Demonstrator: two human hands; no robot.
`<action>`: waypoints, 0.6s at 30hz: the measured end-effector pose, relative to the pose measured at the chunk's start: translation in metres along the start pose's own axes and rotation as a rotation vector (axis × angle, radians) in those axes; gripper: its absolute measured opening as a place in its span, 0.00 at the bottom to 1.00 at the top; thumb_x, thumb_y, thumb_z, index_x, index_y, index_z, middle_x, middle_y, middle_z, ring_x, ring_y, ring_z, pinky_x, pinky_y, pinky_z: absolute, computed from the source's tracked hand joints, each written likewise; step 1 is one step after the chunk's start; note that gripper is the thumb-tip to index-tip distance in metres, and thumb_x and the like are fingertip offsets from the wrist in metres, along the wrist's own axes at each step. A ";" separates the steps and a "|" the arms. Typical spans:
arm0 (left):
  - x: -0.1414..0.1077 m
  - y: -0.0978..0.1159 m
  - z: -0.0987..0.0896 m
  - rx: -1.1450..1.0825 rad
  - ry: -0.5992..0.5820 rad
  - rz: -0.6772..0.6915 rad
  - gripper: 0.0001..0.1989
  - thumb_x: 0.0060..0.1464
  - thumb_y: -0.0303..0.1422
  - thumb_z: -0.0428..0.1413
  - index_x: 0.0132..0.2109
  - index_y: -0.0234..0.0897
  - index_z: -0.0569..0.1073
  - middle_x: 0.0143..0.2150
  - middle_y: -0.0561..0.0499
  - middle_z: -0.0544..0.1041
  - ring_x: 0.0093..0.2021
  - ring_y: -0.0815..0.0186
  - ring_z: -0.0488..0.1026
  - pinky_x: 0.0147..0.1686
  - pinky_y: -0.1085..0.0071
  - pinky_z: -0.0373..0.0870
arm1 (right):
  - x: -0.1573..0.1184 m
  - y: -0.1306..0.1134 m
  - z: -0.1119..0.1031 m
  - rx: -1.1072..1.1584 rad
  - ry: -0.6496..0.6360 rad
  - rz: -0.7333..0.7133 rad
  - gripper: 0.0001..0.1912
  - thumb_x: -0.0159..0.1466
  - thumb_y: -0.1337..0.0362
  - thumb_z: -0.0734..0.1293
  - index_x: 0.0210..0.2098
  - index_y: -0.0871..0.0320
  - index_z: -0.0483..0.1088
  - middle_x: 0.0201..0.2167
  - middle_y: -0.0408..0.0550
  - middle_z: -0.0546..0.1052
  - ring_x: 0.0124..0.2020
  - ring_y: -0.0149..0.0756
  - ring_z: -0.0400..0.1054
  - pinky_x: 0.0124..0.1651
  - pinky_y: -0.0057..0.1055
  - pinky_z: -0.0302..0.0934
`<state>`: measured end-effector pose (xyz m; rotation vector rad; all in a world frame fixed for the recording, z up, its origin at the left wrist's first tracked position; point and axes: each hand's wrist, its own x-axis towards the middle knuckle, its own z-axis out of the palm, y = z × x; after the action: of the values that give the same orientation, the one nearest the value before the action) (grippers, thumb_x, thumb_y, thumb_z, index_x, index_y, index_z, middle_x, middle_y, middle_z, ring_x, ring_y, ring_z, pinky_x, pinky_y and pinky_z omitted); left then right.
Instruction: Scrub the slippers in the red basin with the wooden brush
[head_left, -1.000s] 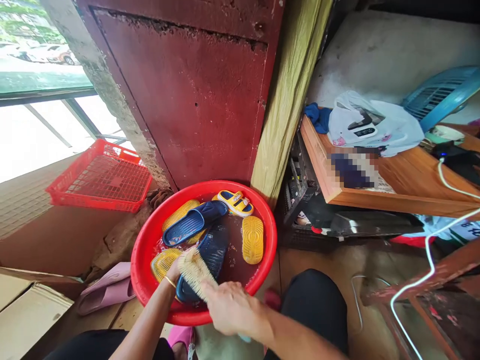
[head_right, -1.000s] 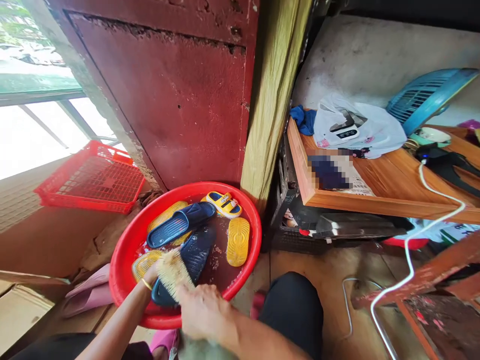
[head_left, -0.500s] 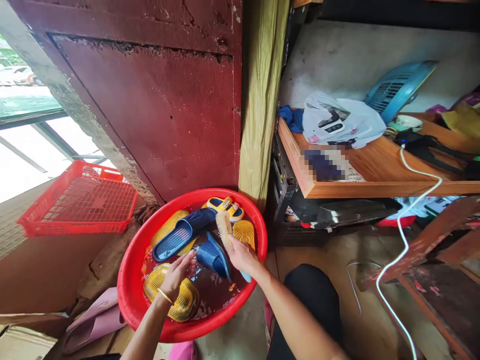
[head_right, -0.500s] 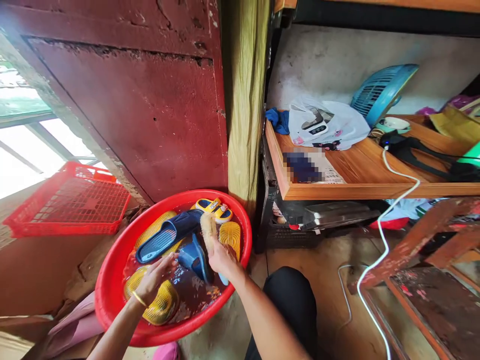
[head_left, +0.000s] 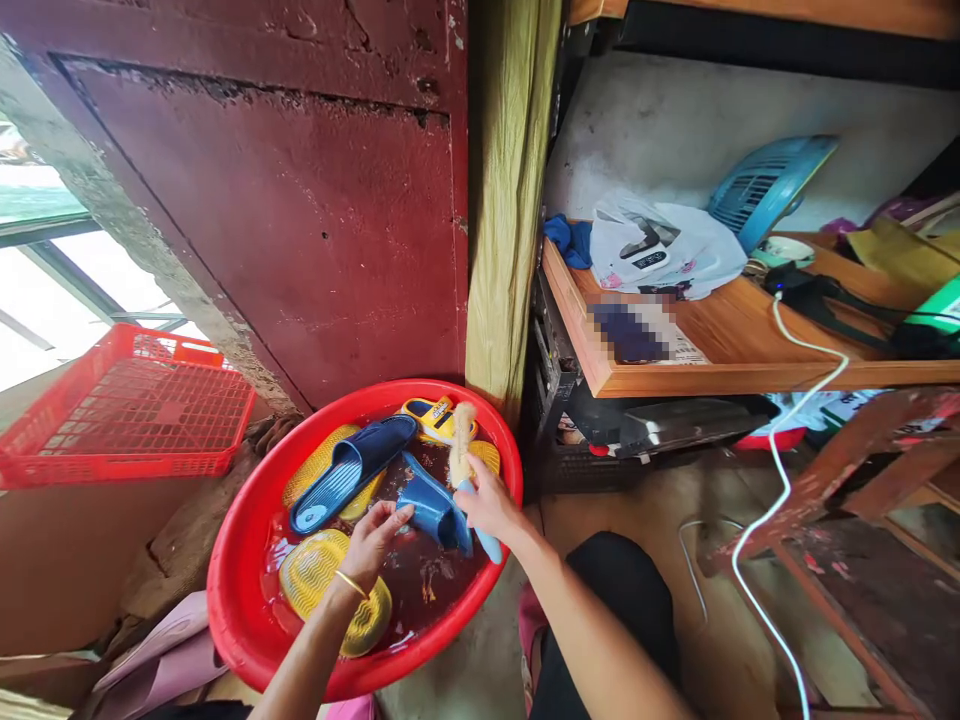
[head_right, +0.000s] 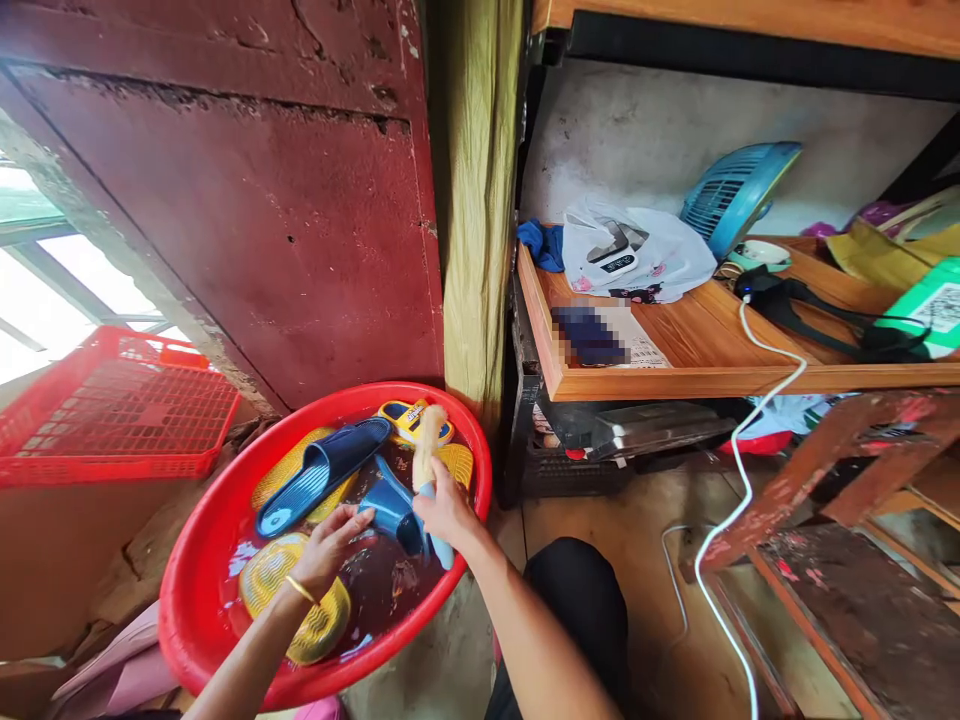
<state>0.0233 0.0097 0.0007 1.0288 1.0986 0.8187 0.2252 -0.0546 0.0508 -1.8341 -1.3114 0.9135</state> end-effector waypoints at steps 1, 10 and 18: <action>-0.003 0.008 0.003 -0.057 0.012 -0.021 0.27 0.31 0.49 0.74 0.30 0.38 0.71 0.29 0.58 0.72 0.31 0.68 0.71 0.36 0.67 0.76 | 0.001 -0.002 -0.006 0.108 0.029 -0.015 0.37 0.65 0.64 0.64 0.72 0.54 0.54 0.36 0.42 0.79 0.24 0.31 0.72 0.28 0.26 0.69; -0.038 0.062 0.016 -0.286 0.023 0.042 0.18 0.39 0.35 0.73 0.36 0.37 0.76 0.30 0.59 0.71 0.28 0.72 0.69 0.33 0.69 0.82 | 0.009 -0.004 -0.041 0.371 0.455 -0.104 0.37 0.71 0.57 0.61 0.75 0.56 0.45 0.46 0.51 0.79 0.39 0.40 0.77 0.43 0.37 0.74; -0.022 0.059 -0.002 -0.491 0.151 0.068 0.11 0.46 0.23 0.66 0.39 0.38 0.80 0.41 0.53 0.79 0.37 0.70 0.77 0.47 0.68 0.82 | 0.003 -0.001 -0.018 0.020 0.329 -0.193 0.34 0.70 0.63 0.62 0.74 0.59 0.52 0.66 0.57 0.70 0.63 0.43 0.68 0.65 0.38 0.62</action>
<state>0.0136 0.0091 0.0628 0.6010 0.9247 1.1663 0.2407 -0.0541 0.0600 -1.7195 -1.2382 0.4957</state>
